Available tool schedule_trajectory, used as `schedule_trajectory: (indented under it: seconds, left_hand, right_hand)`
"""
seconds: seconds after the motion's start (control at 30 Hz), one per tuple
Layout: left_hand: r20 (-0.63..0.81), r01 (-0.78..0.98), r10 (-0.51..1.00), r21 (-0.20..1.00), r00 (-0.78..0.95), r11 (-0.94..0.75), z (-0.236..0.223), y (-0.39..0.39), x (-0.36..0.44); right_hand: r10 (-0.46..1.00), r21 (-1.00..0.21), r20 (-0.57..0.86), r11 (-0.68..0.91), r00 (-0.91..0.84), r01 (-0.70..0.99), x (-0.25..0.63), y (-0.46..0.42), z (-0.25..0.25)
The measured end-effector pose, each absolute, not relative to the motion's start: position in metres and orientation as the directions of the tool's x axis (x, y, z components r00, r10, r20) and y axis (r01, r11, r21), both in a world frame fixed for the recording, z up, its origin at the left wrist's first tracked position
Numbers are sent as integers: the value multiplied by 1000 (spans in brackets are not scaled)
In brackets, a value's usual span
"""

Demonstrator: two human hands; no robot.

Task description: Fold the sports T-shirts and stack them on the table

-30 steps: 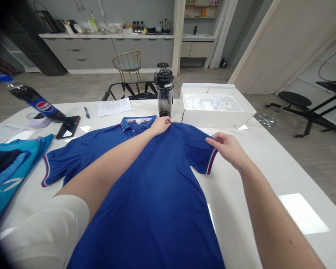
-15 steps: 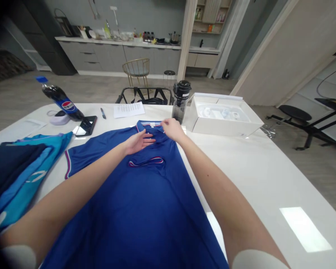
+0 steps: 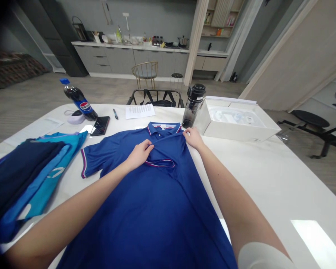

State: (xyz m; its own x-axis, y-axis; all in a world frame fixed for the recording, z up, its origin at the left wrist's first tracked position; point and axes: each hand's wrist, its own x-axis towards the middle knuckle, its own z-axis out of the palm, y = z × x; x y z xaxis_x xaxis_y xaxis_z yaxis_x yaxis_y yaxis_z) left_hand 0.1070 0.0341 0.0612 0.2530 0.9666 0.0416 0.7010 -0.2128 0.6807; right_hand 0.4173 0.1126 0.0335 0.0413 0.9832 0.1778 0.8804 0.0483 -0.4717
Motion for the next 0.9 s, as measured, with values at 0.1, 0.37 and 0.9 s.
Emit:
schedule_trajectory:
  seconds: [0.1,0.37,0.9]
  left_hand:
    - [98,635,972,742,214,-215,70,64,106]
    - [36,859,995,503,93,-99,56,103,88]
    - [81,885,918,248,387,-395,7,28,99]
  right_hand:
    - [980,-440,170,-16,101,898,418,126,46]
    - [950,-383,131,-214,282,899,377,126,31]
    - [999,-210,45,24,-15,977,349,21,4]
